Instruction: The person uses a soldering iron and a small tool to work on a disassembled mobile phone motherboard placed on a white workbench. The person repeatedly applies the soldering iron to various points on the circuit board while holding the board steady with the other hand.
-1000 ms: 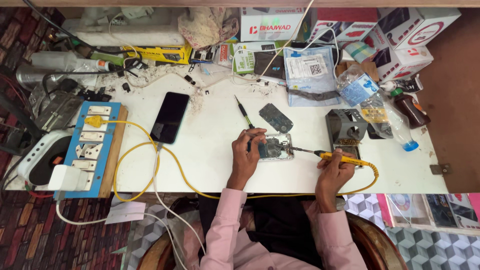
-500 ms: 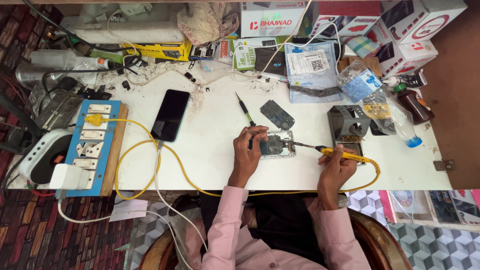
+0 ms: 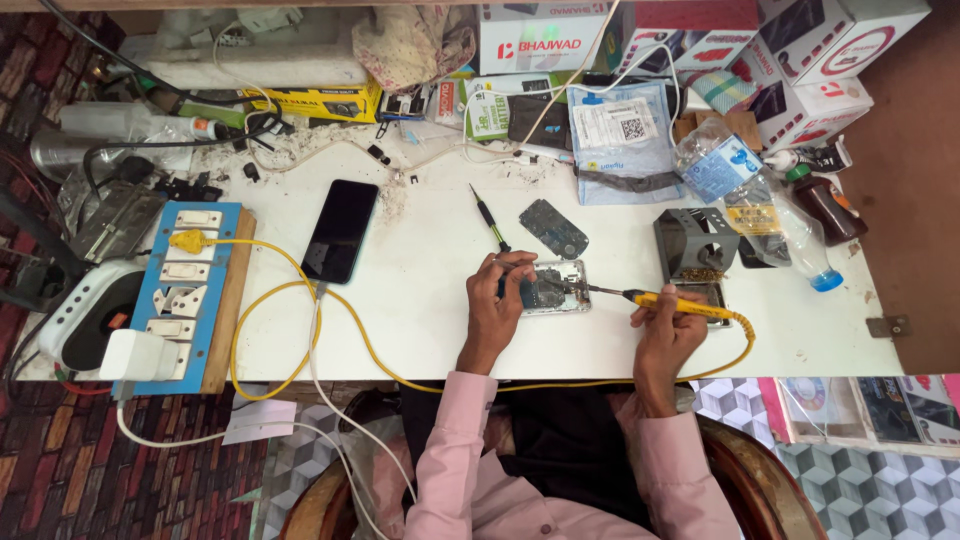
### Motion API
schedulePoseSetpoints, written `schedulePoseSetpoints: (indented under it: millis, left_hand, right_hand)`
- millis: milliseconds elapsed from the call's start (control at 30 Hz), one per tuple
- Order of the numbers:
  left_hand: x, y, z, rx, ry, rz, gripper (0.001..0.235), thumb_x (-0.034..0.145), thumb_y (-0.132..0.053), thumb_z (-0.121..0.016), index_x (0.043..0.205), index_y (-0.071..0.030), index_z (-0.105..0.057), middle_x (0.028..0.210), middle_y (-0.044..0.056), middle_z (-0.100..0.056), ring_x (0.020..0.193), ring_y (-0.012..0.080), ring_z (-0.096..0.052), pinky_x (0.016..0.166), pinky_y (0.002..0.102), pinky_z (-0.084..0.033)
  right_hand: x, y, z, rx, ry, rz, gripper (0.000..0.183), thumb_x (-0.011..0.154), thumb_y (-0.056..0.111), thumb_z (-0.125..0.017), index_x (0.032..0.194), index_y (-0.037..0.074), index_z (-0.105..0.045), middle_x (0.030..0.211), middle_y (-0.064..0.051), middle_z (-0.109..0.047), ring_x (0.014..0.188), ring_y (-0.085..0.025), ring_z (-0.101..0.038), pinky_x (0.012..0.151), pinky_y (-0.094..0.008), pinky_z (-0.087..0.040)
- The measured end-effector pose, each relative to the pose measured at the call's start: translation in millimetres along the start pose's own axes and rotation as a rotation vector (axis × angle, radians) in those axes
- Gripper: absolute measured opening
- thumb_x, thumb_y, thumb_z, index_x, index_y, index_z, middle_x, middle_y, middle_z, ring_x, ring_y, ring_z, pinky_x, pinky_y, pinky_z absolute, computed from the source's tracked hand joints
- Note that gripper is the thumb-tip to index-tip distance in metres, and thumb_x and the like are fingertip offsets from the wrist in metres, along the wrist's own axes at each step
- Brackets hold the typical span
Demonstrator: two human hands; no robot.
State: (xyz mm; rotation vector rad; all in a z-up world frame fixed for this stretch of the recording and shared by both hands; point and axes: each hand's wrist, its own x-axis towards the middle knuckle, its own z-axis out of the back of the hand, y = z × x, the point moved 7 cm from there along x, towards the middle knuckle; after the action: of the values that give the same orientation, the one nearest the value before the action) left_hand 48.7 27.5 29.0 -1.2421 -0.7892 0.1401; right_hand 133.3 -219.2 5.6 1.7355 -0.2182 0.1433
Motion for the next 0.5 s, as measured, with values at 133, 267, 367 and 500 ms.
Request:
schedulePoseSetpoints:
  millis: [133, 267, 367, 500]
  left_hand:
    - [0.0, 5.4, -1.6, -0.082, -0.009, 0.057, 0.008, 0.1, 0.001, -0.059, 0.095, 0.002, -0.066, 0.094, 0.012, -0.074, 0.085, 0.0196, -0.067, 0.08, 0.034, -0.056]
    - [-1.1, 4.6, -2.0, -0.065, -0.016, -0.008, 0.009, 0.1, 0.001, -0.06, 0.091, 0.001, -0.063, 0.102, 0.012, -0.077, 0.084, 0.0201, -0.067, 0.079, 0.033, -0.056]
    - [-3.9, 4.9, -0.7, -0.047, -0.024, -0.038, 0.009, 0.1, 0.002, -0.061, 0.091, 0.001, -0.062, 0.1, 0.012, -0.077, 0.085, 0.0202, -0.068, 0.081, 0.034, -0.056]
    - [-3.0, -2.5, -1.6, 0.008, -0.026, -0.124, 0.01, 0.101, 0.003, -0.06, 0.091, 0.002, -0.06, 0.1, 0.012, -0.078, 0.08, 0.018, -0.07, 0.091, 0.038, -0.052]
  right_hand:
    - [-0.1, 3.0, -2.5, -0.049, 0.024, 0.05, 0.021, 0.113, 0.017, -0.054, 0.101, 0.002, -0.047, 0.073, -0.01, -0.059, 0.06, -0.013, -0.056, 0.058, -0.026, -0.047]
    - [-0.7, 2.2, 1.5, -0.02, -0.019, 0.057, 0.02, 0.112, 0.017, -0.055, 0.102, 0.002, -0.046, 0.074, -0.01, -0.06, 0.059, -0.013, -0.056, 0.058, -0.026, -0.046]
    - [-1.6, -1.7, 4.6, 0.013, -0.021, 0.04, 0.019, 0.112, 0.017, -0.054, 0.103, 0.003, -0.045, 0.074, -0.009, -0.06, 0.059, -0.012, -0.056, 0.057, -0.025, -0.046]
    - [0.9, -6.4, 7.2, -0.049, -0.051, 0.012, 0.019, 0.113, 0.016, -0.054, 0.103, 0.002, -0.045, 0.071, -0.01, -0.058, 0.057, -0.013, -0.053, 0.055, -0.026, -0.042]
